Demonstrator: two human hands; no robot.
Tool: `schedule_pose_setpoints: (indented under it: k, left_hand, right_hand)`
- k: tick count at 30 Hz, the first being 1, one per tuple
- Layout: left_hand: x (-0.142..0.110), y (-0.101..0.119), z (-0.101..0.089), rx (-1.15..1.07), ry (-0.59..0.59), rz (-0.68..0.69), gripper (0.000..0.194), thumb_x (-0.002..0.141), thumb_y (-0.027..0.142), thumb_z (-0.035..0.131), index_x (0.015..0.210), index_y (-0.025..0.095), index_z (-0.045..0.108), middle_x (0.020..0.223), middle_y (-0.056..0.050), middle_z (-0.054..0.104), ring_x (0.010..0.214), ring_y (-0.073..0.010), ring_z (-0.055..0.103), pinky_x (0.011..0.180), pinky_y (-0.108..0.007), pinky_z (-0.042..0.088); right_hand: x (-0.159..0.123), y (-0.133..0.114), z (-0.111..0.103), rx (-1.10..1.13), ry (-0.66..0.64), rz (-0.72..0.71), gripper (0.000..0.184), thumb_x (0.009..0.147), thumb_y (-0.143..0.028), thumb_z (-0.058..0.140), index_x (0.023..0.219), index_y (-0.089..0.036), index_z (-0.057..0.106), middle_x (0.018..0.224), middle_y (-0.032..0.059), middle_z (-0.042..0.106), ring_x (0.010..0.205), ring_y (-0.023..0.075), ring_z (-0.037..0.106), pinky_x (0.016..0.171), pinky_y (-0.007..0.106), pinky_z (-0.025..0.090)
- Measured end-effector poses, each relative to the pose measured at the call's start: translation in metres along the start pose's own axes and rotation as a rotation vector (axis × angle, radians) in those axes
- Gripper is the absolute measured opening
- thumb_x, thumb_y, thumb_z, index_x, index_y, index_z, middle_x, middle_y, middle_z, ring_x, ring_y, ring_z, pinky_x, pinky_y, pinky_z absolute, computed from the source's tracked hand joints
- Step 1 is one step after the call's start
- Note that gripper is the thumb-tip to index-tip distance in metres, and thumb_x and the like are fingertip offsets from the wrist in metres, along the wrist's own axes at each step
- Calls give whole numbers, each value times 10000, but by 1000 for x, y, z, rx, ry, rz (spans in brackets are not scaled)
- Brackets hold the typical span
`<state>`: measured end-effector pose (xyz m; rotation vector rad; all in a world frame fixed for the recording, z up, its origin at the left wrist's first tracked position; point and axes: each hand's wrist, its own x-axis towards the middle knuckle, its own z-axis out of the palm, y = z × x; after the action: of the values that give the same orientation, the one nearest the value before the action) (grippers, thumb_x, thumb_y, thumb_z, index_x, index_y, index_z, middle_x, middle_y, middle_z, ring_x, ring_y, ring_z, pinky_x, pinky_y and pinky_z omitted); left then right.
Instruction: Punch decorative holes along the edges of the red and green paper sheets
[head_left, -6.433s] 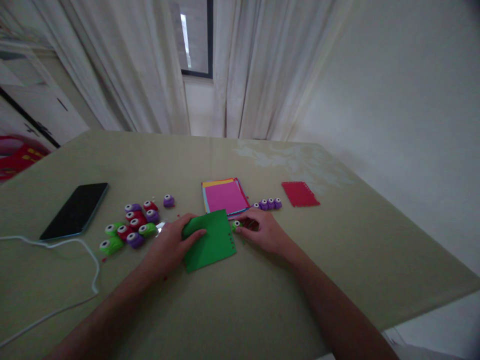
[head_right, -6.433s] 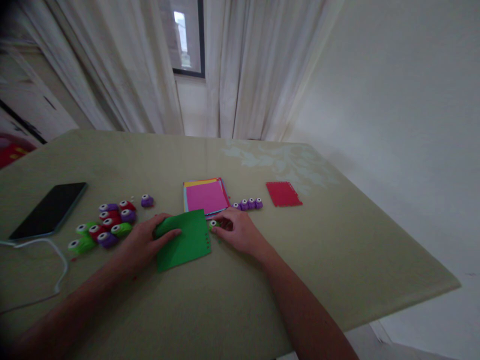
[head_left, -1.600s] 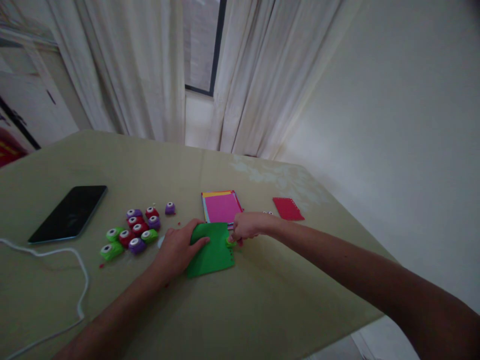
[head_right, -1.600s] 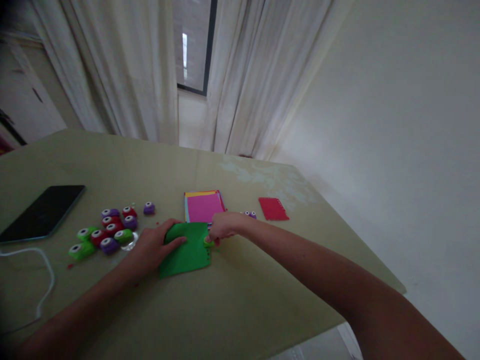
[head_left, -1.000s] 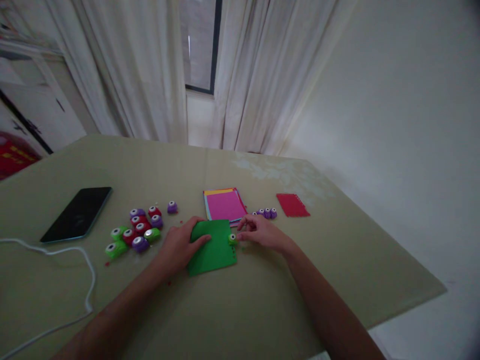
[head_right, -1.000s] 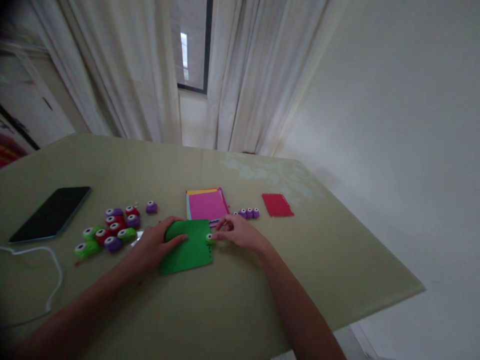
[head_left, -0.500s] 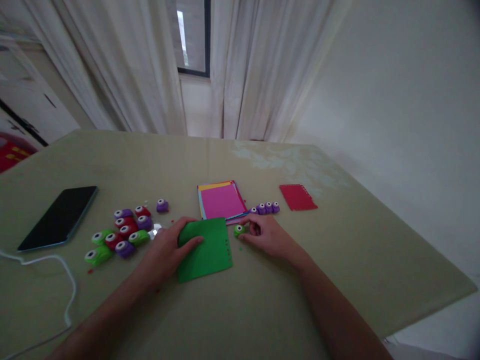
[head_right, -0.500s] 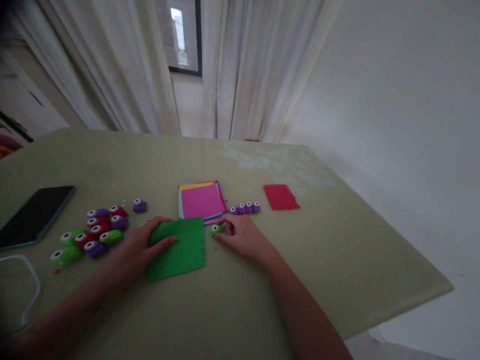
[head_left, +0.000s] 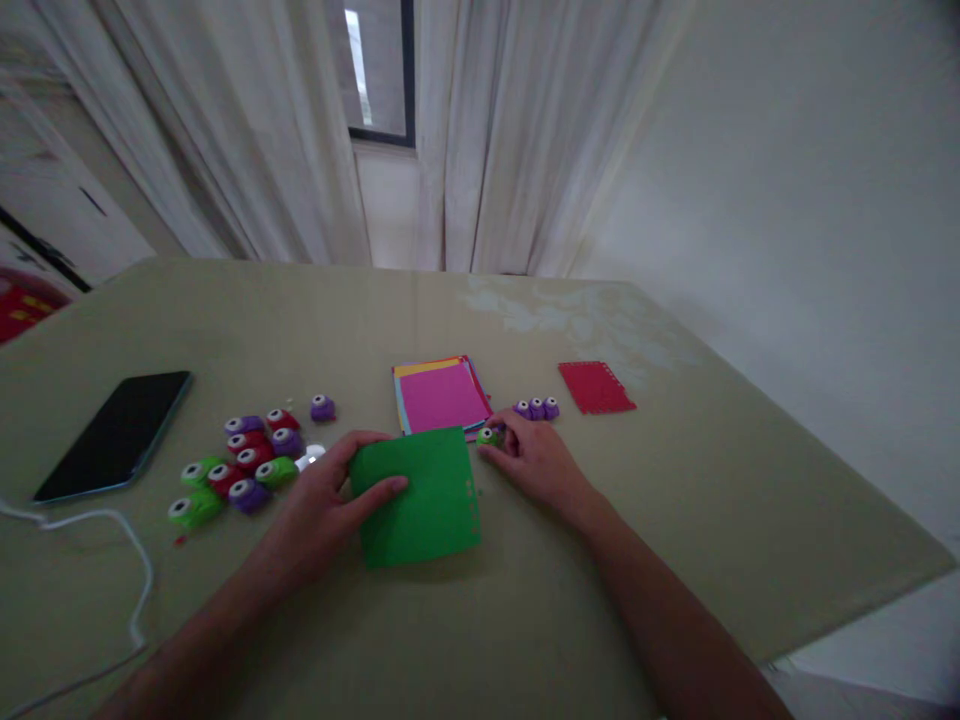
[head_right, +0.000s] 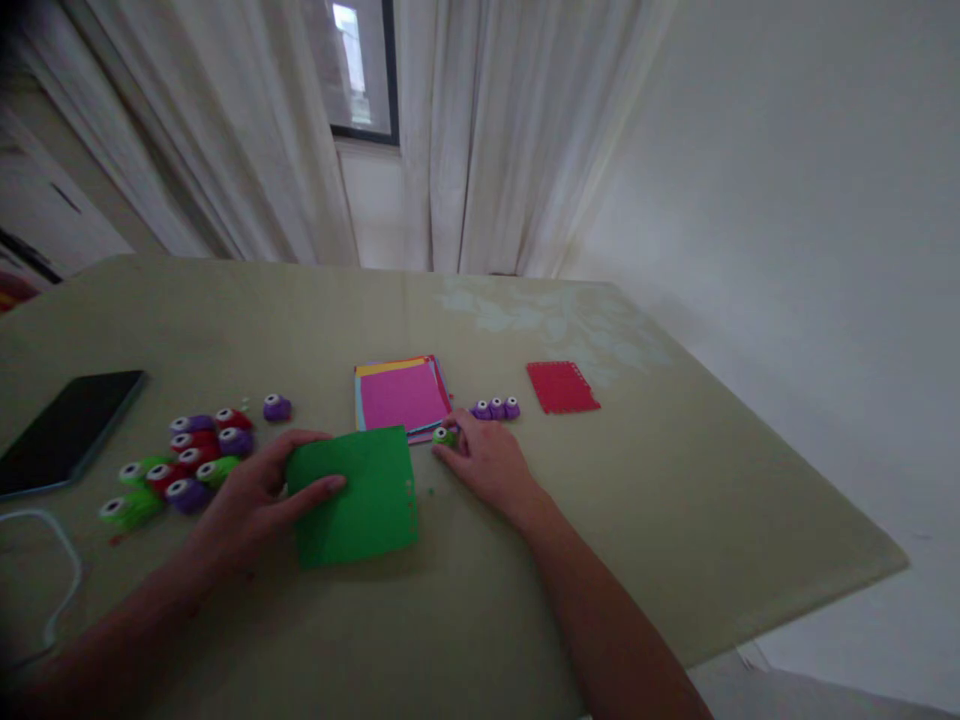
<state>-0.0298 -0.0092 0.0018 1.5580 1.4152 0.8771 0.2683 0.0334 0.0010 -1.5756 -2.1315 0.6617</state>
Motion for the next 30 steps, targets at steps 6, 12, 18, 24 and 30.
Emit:
schedule_pose_setpoints:
  k: [6, 12, 18, 24, 30]
  left_hand:
    - [-13, 8, 0, -133, 42, 58, 427, 826, 508, 835, 1093, 237, 641, 866, -6, 704, 743, -223, 704, 610, -292, 605]
    - [-17, 10, 1, -167, 93, 94, 373, 818, 431, 857, 1065, 240, 654, 869, 4, 700, 722, -190, 706, 591, -250, 607]
    - [-18, 9, 0, -145, 105, 109, 380, 792, 454, 868, 1049, 245, 680, 870, -2, 717, 709, -203, 714, 588, -269, 626]
    - [-21, 6, 0, -1, 108, 142, 405, 791, 460, 870, 1114, 274, 713, 951, -10, 767, 796, -229, 764, 636, -267, 647]
    - [-15, 10, 6, -310, 45, 8, 733, 761, 434, 926, 1392, 285, 585, 1058, -42, 834, 864, -283, 830, 708, -348, 715]
  right_hand:
    - [1, 1, 8, -60, 147, 34, 245, 946, -336, 793, 1100, -157, 728, 656, -40, 592, 601, 159, 556, 599, 280, 311]
    - [2, 1, 10, 8, 208, 82, 274, 896, -245, 799, 1145, -161, 723, 668, -46, 585, 606, 148, 544, 605, 273, 326]
    - [-6, -14, 2, 558, 67, -35, 298, 981, -451, 703, 1046, -166, 761, 700, -33, 545, 597, 119, 467, 563, 256, 339]
    - [-21, -35, 1, 986, -199, -53, 352, 889, -515, 813, 915, -174, 732, 738, -13, 618, 604, 103, 530, 557, 234, 410]
    - [-19, -35, 5, 1074, -138, 58, 324, 885, -457, 822, 842, -194, 639, 604, -48, 620, 430, 63, 415, 409, 203, 296]
